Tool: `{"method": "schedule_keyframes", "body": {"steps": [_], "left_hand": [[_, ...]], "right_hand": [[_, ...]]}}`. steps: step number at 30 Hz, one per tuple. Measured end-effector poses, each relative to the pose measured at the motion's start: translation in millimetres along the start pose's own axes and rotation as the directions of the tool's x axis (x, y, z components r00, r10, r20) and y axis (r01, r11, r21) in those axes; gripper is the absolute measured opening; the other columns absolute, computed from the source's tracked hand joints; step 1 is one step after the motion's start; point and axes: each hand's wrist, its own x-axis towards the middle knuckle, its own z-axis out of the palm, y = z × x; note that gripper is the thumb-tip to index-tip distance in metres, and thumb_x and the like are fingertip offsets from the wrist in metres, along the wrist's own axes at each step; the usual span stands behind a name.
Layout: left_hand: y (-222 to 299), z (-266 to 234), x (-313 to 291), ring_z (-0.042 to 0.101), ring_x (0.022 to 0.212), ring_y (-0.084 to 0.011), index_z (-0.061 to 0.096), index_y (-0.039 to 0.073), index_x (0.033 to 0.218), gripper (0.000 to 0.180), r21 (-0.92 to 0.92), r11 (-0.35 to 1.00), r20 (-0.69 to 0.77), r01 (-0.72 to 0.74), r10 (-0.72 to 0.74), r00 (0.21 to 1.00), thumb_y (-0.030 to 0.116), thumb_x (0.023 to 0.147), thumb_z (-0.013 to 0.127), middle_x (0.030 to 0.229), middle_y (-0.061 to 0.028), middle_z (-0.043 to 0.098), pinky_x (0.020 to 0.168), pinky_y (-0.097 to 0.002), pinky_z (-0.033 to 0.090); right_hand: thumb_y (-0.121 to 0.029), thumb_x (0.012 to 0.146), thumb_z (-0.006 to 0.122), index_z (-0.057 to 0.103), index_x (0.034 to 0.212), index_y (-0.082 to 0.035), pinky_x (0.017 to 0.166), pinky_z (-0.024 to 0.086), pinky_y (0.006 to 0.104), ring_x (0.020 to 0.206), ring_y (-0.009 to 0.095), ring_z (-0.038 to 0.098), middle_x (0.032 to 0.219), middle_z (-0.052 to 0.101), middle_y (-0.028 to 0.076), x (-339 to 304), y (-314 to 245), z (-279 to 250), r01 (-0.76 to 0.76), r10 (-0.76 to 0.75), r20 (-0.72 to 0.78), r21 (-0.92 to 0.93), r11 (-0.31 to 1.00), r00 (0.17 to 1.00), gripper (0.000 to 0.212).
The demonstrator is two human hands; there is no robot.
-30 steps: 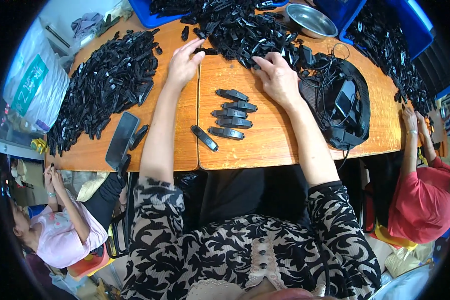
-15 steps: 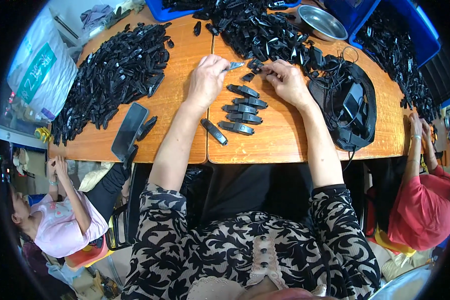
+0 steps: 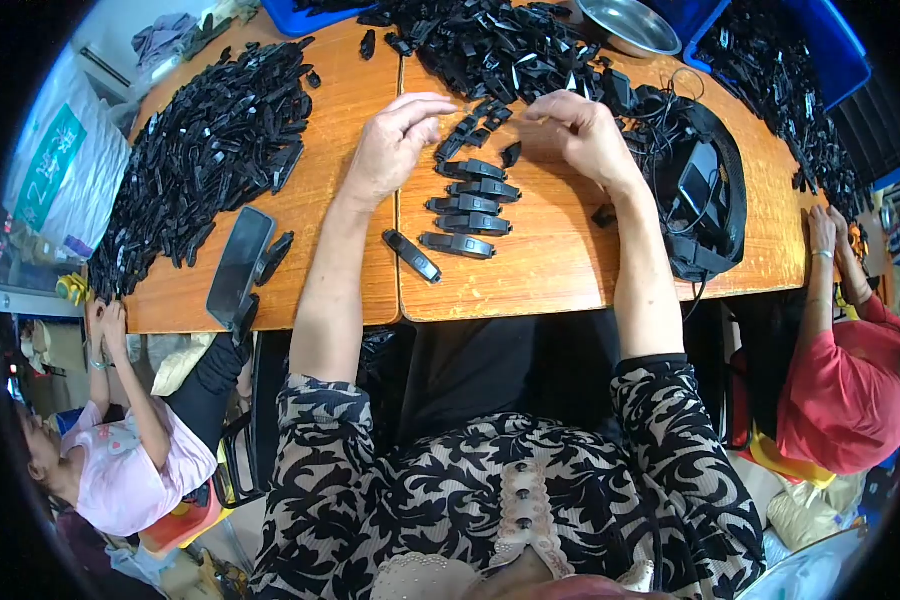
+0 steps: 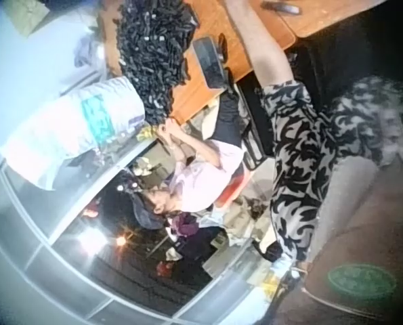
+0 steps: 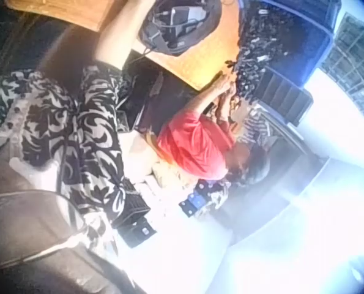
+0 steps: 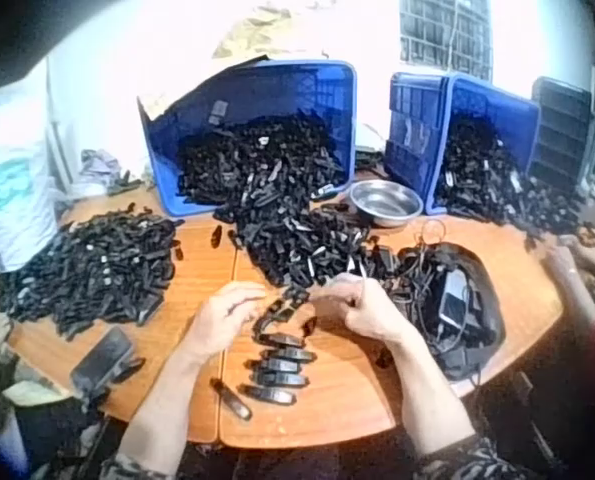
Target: The person assembles small plastic components by hand, joining pieces together and placing the assembled units on the table.
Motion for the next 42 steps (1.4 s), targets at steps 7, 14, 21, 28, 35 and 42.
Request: {"method": "schedule_keyframes", "body": {"steps": [7,14,21,28,35,42], "left_hand": [[0.1,5.9,-1.5,0.055,0.127,-0.0285,0.072,0.013,0.125,0.038,0.387,0.887,0.182,-0.252,0.195,0.964,-0.002,0.091,0.062,0.143,-0.0063,0.062,0.113,-0.0396,0.044],[-0.2,-9.2,-2.1,0.060,0.117,-0.0271,0.074,0.009,0.109,0.024,0.540,0.799,0.040,-0.264,0.289,0.957,0.005,0.085,0.072,0.125,-0.0049,0.070,0.105,-0.0382,0.049],[8.5,4.1,-2.8,0.062,0.099,-0.0252,0.076,0.007,0.104,0.020,0.359,0.900,0.134,-0.248,0.213,0.968,0.014,0.086,0.075,0.099,-0.0062,0.072,0.093,-0.0377,0.050],[7.0,25.7,1.2,0.062,0.089,-0.0192,0.076,0.008,0.112,0.026,0.294,0.954,0.004,-0.060,0.061,0.998,0.013,0.086,0.075,0.098,-0.0054,0.069,0.084,-0.0337,0.053],[13.7,12.1,-5.8,0.062,0.077,-0.0112,0.078,0.006,0.108,0.027,0.053,0.995,0.117,0.081,-0.087,0.989,0.005,0.081,0.078,0.093,-0.0034,0.074,0.076,-0.0279,0.054],[14.6,19.0,-6.0,0.062,0.076,-0.0093,0.079,0.007,0.107,0.026,0.057,0.997,0.075,0.058,-0.062,0.995,0.007,0.080,0.080,0.093,-0.0032,0.074,0.073,-0.0265,0.054]], "right_hand": [[-0.005,0.088,0.071,0.079,0.108,-0.011,0.093,0.055,0.0403,0.107,0.030,0.068,0.112,0.073,0.007,-5.7,-5.9,12.3,0.266,-0.202,0.234,-0.283,0.921,0.951,0.022],[-0.003,0.087,0.069,0.079,0.109,-0.010,0.093,0.055,0.0388,0.110,0.028,0.068,0.115,0.073,0.007,-5.8,-7.6,-2.4,0.186,-0.141,0.247,-0.169,0.968,0.959,0.025],[-0.008,0.084,0.071,0.075,0.118,-0.013,0.092,0.055,0.0397,0.113,0.029,0.066,0.118,0.071,0.012,-22.1,-24.2,4.1,0.270,-0.101,0.346,-0.485,0.832,0.933,0.035],[-0.015,0.093,0.068,0.071,0.115,-0.005,0.075,0.055,0.0479,0.083,0.042,0.070,0.088,0.071,0.024,-40.0,-22.1,1.7,-0.016,0.052,0.115,-0.293,0.956,0.992,0.025],[-0.020,0.094,0.068,0.073,0.107,-0.004,0.077,0.056,0.0477,0.085,0.040,0.071,0.093,0.071,0.022,-44.1,-26.2,3.6,-0.054,0.098,0.057,-0.522,0.851,0.993,0.021],[-0.019,0.090,0.071,0.073,0.104,-0.004,0.079,0.055,0.0453,0.089,0.039,0.069,0.097,0.069,0.018,-39.9,-16.4,9.1,0.123,-0.111,0.053,-0.494,0.861,0.992,0.020]]}}
